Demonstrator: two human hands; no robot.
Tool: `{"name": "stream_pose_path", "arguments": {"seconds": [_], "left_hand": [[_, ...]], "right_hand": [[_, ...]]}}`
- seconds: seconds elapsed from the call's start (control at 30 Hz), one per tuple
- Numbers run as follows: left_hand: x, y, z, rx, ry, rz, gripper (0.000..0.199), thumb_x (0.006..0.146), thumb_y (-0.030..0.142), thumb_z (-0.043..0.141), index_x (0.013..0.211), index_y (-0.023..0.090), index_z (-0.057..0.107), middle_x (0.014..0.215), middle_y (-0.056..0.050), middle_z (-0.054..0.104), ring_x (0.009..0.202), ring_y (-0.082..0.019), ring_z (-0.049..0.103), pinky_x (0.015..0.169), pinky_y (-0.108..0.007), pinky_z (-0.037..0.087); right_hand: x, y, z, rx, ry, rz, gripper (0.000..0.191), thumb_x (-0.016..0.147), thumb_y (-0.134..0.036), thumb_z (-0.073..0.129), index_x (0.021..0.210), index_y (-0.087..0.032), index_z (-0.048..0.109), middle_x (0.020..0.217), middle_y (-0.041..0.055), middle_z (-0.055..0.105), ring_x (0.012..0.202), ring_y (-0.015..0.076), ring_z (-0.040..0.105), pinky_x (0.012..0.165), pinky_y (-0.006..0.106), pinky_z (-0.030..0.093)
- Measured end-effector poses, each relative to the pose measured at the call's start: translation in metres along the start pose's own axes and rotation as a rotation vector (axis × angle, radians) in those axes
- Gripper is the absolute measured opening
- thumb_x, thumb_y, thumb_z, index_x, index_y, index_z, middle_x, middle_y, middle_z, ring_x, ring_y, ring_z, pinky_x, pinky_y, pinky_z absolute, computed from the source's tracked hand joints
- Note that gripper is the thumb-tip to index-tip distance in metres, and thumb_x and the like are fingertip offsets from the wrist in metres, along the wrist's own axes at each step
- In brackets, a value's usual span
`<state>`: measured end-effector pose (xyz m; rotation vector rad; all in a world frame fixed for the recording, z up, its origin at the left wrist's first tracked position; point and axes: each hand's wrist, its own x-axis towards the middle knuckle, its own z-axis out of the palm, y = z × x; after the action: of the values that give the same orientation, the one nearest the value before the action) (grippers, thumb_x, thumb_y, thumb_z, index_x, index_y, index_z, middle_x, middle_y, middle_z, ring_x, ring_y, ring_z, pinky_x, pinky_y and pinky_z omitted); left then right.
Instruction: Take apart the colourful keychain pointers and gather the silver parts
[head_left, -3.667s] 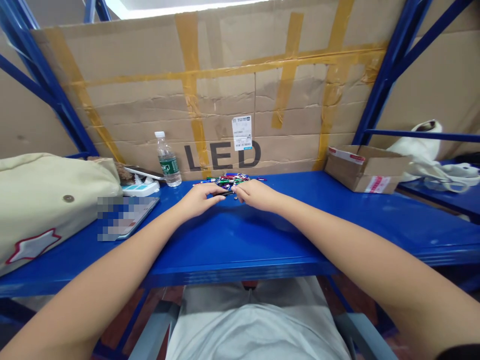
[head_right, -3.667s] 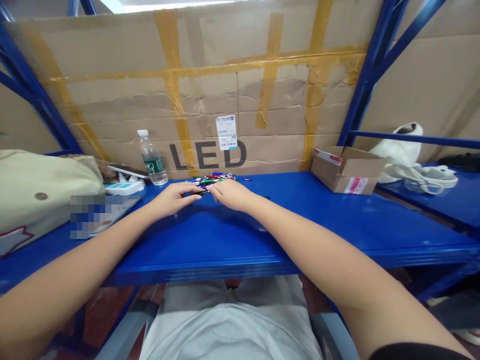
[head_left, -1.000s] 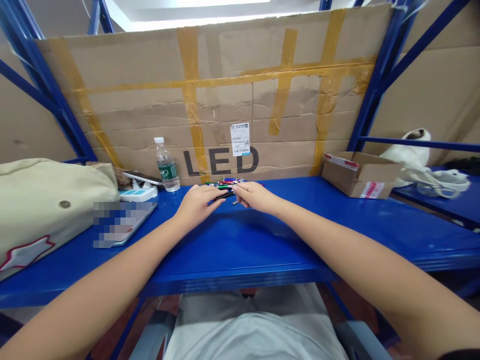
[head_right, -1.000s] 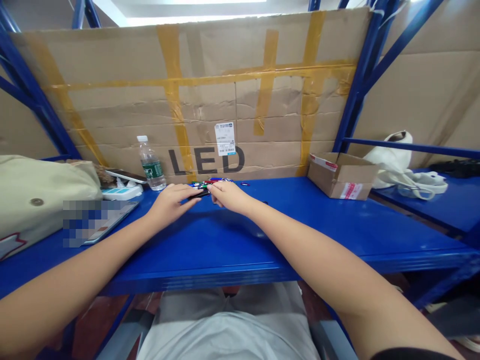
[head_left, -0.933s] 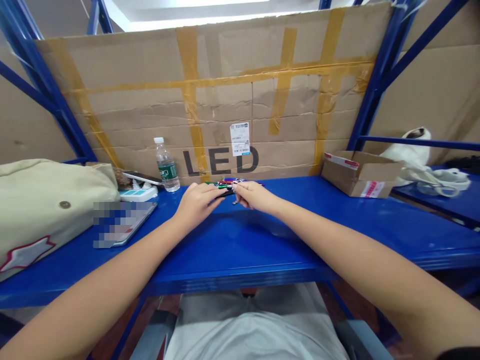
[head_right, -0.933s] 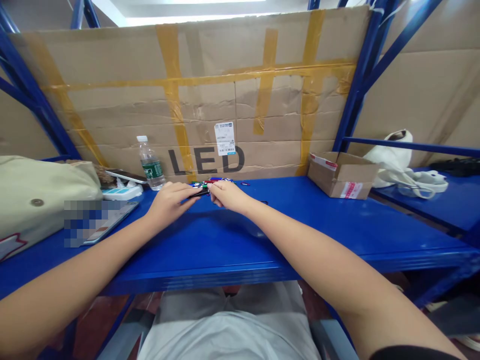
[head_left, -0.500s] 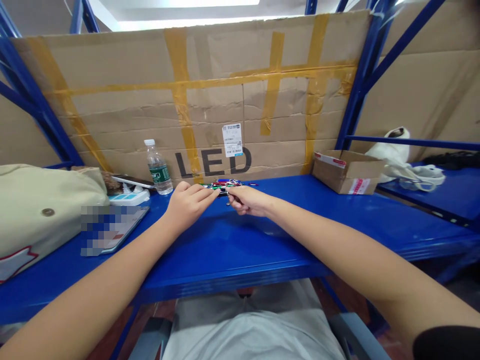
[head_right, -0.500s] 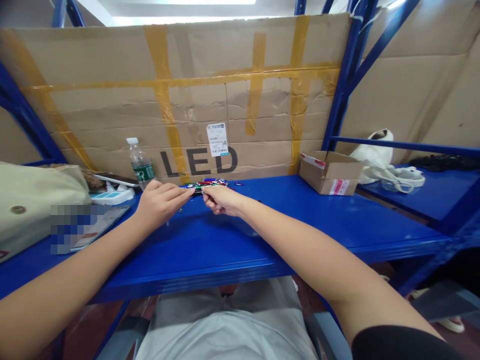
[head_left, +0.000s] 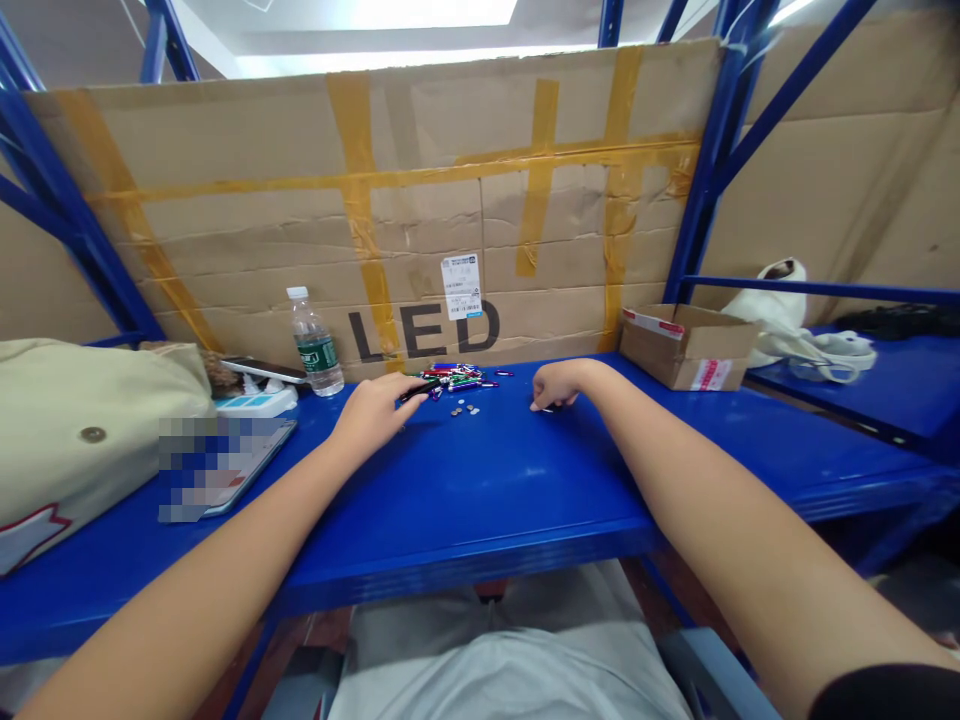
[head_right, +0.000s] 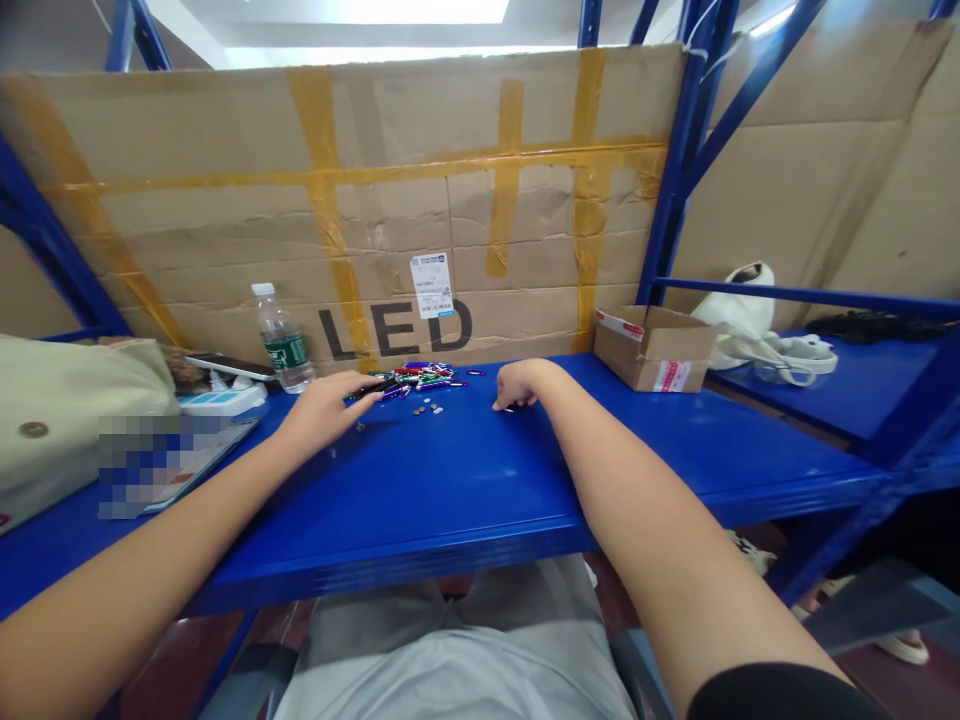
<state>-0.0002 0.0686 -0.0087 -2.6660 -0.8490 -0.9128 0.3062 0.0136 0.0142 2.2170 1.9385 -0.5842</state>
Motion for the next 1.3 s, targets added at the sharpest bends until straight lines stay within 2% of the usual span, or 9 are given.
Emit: {"name": "stream_pose_path", "arguments": {"seconds": [0.17, 0.27, 0.4, 0.47, 0.57, 0.73, 0.9, 1.1, 1.3], "left_hand": [[0.001, 0.005, 0.001, -0.069, -0.062, 0.033, 0.032, 0.088, 0.037, 0.051, 0.108, 0.02, 0.068, 0.107, -0.006, 0.069, 0.1, -0.023, 0.063, 0.089, -0.035, 0.048], [0.001, 0.007, 0.001, -0.093, -0.068, 0.038, 0.033, 0.088, 0.037, 0.051, 0.108, 0.018, 0.068, 0.107, -0.007, 0.069, 0.1, -0.023, 0.063, 0.089, -0.037, 0.047], [0.001, 0.006, 0.0, -0.103, -0.084, 0.043, 0.034, 0.087, 0.039, 0.051, 0.108, 0.017, 0.068, 0.106, -0.008, 0.07, 0.098, -0.024, 0.063, 0.088, -0.036, 0.048], [0.001, 0.005, 0.0, -0.102, -0.091, 0.041, 0.035, 0.087, 0.04, 0.051, 0.108, 0.017, 0.068, 0.105, -0.008, 0.07, 0.098, -0.024, 0.063, 0.087, -0.036, 0.048], [0.001, 0.005, 0.0, -0.105, -0.102, 0.036, 0.035, 0.087, 0.04, 0.051, 0.108, 0.018, 0.068, 0.105, -0.008, 0.07, 0.098, -0.024, 0.063, 0.087, -0.036, 0.048], [0.002, 0.006, -0.002, -0.12, -0.128, 0.055, 0.033, 0.087, 0.038, 0.051, 0.109, 0.02, 0.068, 0.107, -0.006, 0.07, 0.099, -0.023, 0.063, 0.087, -0.036, 0.048], [0.002, 0.008, -0.004, -0.098, -0.147, 0.054, 0.03, 0.087, 0.036, 0.051, 0.107, 0.021, 0.068, 0.107, -0.005, 0.07, 0.1, -0.023, 0.063, 0.087, -0.036, 0.048], [0.001, 0.004, -0.001, -0.104, -0.12, 0.063, 0.033, 0.088, 0.039, 0.05, 0.109, 0.019, 0.067, 0.108, -0.006, 0.07, 0.1, -0.022, 0.063, 0.089, -0.035, 0.048], [0.002, 0.005, -0.003, -0.088, -0.144, 0.086, 0.035, 0.088, 0.039, 0.049, 0.11, 0.019, 0.067, 0.107, -0.006, 0.07, 0.098, -0.022, 0.063, 0.087, -0.035, 0.049]], "right_hand": [[0.0, -0.01, 0.001, 0.002, -0.025, -0.083, 0.028, 0.079, -0.043, 0.062, 0.08, -0.014, 0.06, 0.071, 0.0028, 0.056, 0.061, 0.0118, 0.051, 0.053, 0.023, 0.042], [-0.008, -0.012, -0.004, -0.036, 0.005, -0.015, 0.041, 0.074, -0.053, 0.064, 0.083, -0.014, 0.06, 0.078, 0.0059, 0.06, 0.068, 0.0163, 0.057, 0.056, 0.027, 0.045], [-0.024, -0.011, -0.01, -0.046, -0.159, 0.04, 0.05, 0.058, -0.058, 0.074, 0.083, -0.015, 0.063, 0.085, 0.0079, 0.064, 0.079, 0.0218, 0.061, 0.061, 0.031, 0.048], [-0.03, -0.012, -0.012, -0.025, -0.235, 0.004, 0.052, 0.054, -0.058, 0.076, 0.082, -0.016, 0.065, 0.086, 0.0073, 0.065, 0.084, 0.0227, 0.062, 0.063, 0.031, 0.048], [-0.036, -0.017, -0.011, -0.031, -0.273, -0.068, 0.053, 0.052, -0.058, 0.077, 0.083, -0.016, 0.066, 0.086, 0.0067, 0.066, 0.087, 0.0234, 0.062, 0.065, 0.031, 0.048], [-0.041, -0.016, -0.011, -0.067, -0.246, -0.016, 0.05, 0.049, -0.056, 0.078, 0.077, -0.016, 0.066, 0.081, 0.007, 0.066, 0.083, 0.0252, 0.063, 0.064, 0.033, 0.048], [-0.052, -0.007, -0.013, -0.004, -0.21, 0.018, 0.044, 0.052, -0.049, 0.079, 0.077, -0.015, 0.065, 0.08, 0.0057, 0.066, 0.083, 0.024, 0.062, 0.065, 0.032, 0.048], [-0.069, -0.01, -0.005, -0.038, -0.133, 0.026, 0.035, 0.059, -0.043, 0.076, 0.079, -0.016, 0.067, 0.075, 0.0048, 0.064, 0.077, 0.0221, 0.062, 0.062, 0.031, 0.047], [-0.057, -0.018, 0.007, -0.083, -0.14, 0.018, 0.035, 0.061, -0.04, 0.076, 0.082, -0.015, 0.066, 0.075, 0.0054, 0.064, 0.074, 0.0206, 0.061, 0.06, 0.029, 0.047]]}}
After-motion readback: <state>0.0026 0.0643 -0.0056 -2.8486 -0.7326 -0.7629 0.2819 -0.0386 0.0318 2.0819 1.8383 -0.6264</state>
